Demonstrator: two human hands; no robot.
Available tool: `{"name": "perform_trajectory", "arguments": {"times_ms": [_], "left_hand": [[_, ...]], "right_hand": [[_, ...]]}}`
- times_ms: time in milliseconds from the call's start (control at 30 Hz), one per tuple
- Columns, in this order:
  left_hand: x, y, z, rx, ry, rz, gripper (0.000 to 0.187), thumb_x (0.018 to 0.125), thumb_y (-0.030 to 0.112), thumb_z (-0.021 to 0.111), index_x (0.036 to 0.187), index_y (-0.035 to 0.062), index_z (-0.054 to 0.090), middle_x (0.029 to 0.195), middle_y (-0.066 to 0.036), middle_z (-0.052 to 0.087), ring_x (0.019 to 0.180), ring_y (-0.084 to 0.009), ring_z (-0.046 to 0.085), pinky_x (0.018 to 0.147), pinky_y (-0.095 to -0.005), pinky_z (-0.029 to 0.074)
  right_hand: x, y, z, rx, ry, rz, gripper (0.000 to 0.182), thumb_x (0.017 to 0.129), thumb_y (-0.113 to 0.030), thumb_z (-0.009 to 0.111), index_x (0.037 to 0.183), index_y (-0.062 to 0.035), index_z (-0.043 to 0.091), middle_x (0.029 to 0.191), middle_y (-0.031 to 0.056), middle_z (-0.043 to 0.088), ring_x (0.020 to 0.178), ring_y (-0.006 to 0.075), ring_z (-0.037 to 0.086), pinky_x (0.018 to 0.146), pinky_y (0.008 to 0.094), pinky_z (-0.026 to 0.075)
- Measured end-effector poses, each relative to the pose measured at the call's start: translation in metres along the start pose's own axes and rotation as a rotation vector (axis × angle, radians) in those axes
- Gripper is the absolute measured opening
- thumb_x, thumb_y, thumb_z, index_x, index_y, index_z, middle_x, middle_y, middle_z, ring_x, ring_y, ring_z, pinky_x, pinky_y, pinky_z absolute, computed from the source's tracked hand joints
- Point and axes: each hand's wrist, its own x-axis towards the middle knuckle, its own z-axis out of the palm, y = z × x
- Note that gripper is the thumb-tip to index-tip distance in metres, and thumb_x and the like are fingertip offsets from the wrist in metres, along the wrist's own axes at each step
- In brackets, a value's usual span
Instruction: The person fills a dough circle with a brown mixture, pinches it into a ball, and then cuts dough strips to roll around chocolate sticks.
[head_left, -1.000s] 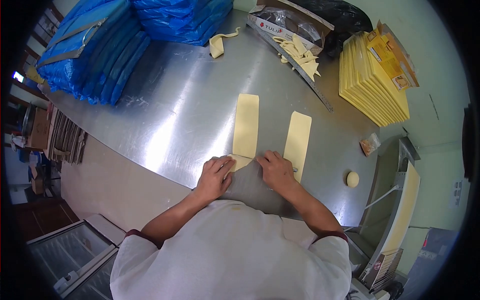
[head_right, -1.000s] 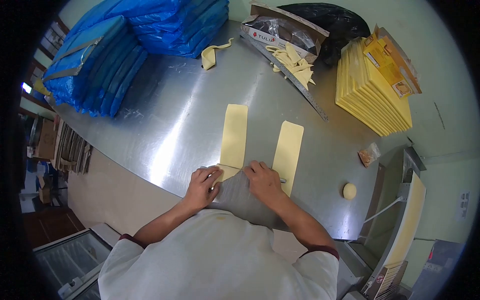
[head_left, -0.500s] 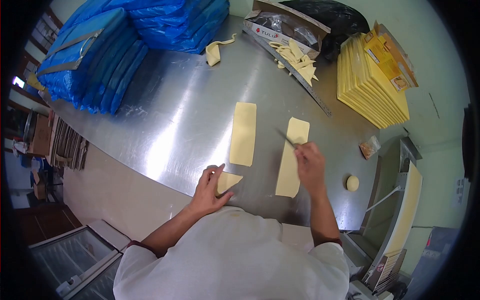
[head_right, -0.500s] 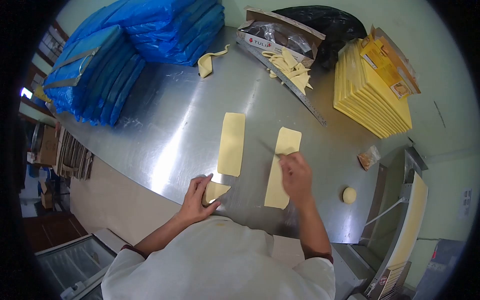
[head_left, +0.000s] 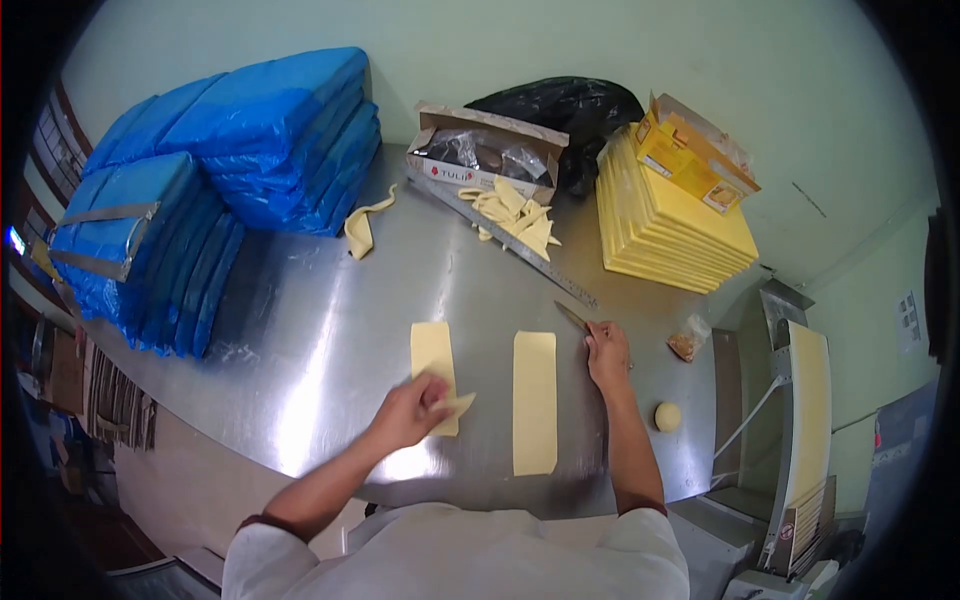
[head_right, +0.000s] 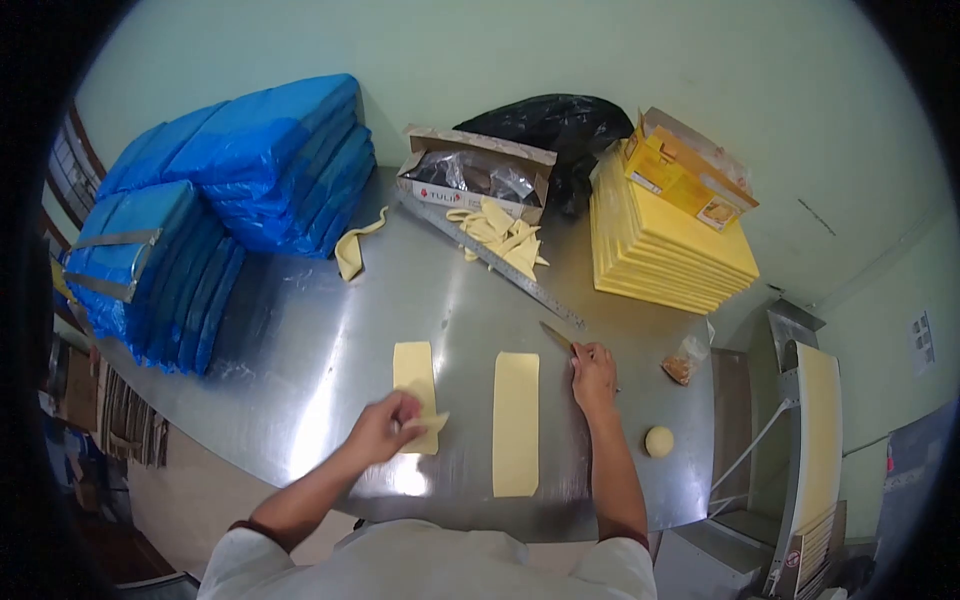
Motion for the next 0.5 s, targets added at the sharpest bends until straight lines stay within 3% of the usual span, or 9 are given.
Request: {"name": "perform_trajectory", "arguments": {"times_ms": [67,167,267,333,433,500], "left_hand": [[0.071,0.020,-0.006,-0.001,0.018,0.020,0.031,0.083,0.014,0.080,0.104,0.0026,0.061,0.077,-0.004,0.057,0.071,-0.0117,0.054,0.068,-0.0285,0.049],[0.193,-0.006,0.019,-0.240,0.049,0.124,0.033,0.084,0.013,0.079,0.108,0.0008,0.060,0.087,-0.006,0.061,0.073,-0.0121,0.056,0.070,-0.0272,0.050],[0.273,0.006,0.025,-0.208,0.097,0.224,0.035,0.085,0.011,0.077,0.114,0.0007,0.060,0.100,-0.010,0.065,0.083,-0.0174,0.063,0.079,-0.0309,0.053],[0.304,-0.019,0.029,-0.092,0.271,0.298,0.037,0.086,0.012,0.076,0.118,0.0013,0.059,0.107,-0.013,0.065,0.093,-0.0226,0.065,0.085,-0.0345,0.053],[0.295,-0.051,0.004,0.028,0.366,0.361,0.039,0.088,0.013,0.073,0.122,0.0018,0.059,0.117,-0.018,0.064,0.110,-0.0311,0.064,0.094,-0.0394,0.052],[0.260,-0.082,-0.035,0.207,0.383,0.406,0.036,0.088,0.010,0.069,0.121,0.0015,0.058,0.114,-0.017,0.064,0.106,-0.0308,0.064,0.092,-0.0380,0.052]], "right_hand": [[-0.004,-0.001,0.001,-0.034,0.003,-0.009,0.031,0.088,-0.012,0.067,0.119,-0.0084,0.069,0.109,0.0115,0.062,0.101,0.0322,0.058,0.090,0.0435,0.047],[-0.008,-0.002,0.000,-0.077,0.023,-0.030,0.032,0.088,-0.013,0.068,0.120,-0.0089,0.069,0.109,0.0114,0.062,0.102,0.0316,0.058,0.090,0.0437,0.046],[-0.005,-0.002,-0.002,-0.092,0.005,-0.022,0.033,0.087,-0.013,0.069,0.120,-0.0084,0.068,0.110,0.0123,0.062,0.103,0.0320,0.058,0.091,0.0439,0.046],[0.002,-0.016,-0.015,-0.058,-0.051,0.034,0.031,0.088,-0.011,0.068,0.119,-0.0070,0.068,0.111,0.0135,0.062,0.104,0.0332,0.058,0.091,0.0447,0.046],[0.045,-0.020,-0.017,0.132,0.150,-0.040,0.027,0.089,-0.009,0.065,0.115,-0.0031,0.067,0.112,0.0178,0.062,0.104,0.0375,0.059,0.090,0.0463,0.047],[0.110,-0.048,-0.025,0.267,0.187,-0.123,0.023,0.090,-0.004,0.059,0.112,0.0003,0.065,0.109,0.0210,0.064,0.100,0.0405,0.061,0.086,0.0469,0.049]]}}
